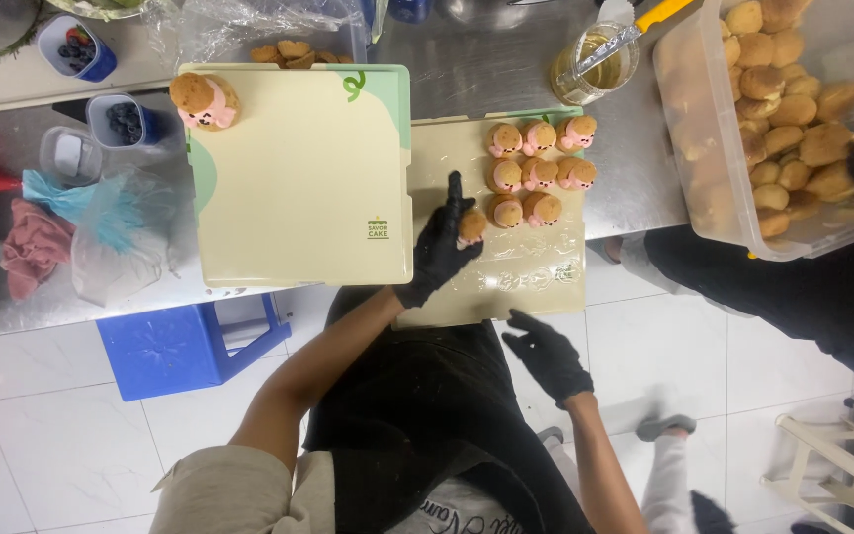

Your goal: Arrange small decorated cream pastries on a tray and place them into a refrigerator.

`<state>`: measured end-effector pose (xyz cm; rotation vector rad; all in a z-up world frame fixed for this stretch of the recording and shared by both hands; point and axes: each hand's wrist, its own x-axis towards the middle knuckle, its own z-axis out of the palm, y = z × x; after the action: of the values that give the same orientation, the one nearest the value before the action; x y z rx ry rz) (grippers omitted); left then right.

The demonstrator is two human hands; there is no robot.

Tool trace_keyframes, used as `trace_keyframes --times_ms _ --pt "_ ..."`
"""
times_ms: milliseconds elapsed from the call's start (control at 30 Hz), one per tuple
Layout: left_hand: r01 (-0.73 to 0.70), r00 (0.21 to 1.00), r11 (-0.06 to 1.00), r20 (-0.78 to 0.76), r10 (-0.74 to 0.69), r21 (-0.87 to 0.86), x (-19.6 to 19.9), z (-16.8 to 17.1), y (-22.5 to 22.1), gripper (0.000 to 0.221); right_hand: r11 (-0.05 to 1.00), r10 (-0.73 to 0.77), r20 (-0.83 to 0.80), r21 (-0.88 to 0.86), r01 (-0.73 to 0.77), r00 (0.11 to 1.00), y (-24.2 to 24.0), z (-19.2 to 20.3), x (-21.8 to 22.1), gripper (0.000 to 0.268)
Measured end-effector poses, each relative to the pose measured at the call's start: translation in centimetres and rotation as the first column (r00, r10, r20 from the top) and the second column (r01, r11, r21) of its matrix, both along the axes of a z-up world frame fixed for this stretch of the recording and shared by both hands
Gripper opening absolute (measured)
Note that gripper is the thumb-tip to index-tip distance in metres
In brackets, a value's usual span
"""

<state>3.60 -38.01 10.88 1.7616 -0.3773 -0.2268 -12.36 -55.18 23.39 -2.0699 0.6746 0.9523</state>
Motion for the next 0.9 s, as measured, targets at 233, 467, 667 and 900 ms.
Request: trace_keyframes --times_ms 233,467,667,900 --pt "0.281 0.939 0.96 -0.199 -0.279 -0.019 -4.9 11.0 -0.2 0.119 0.925 -0.335 0.447 0.323 0.199 0.829 -2.1 2.3 2.2 0.057" --pt "0.337 0.916 0.925 -0.167 -0.365 -0.174 -3.6 16.0 0.5 0.123 0.823 -0.436 0.232 0.494 0.281 0.869 -3.9 3.7 4.1 0.057" --pt "0.236 0.96 0.952 -0.106 -0.26 -0.197 -1.8 17.5 3.3 0.128 0.794 -0.353 0.31 0.598 0.108 0.883 -2.3 5.3 8.9 0.06" --pt "-0.012 0.999 0.933 0.028 0.024 -0.36 0.6 20.4 11.6 0.131 0.774 -0.102 0.453 0.595 -0.215 0.886 5.6 8.6 17.1 0.065"
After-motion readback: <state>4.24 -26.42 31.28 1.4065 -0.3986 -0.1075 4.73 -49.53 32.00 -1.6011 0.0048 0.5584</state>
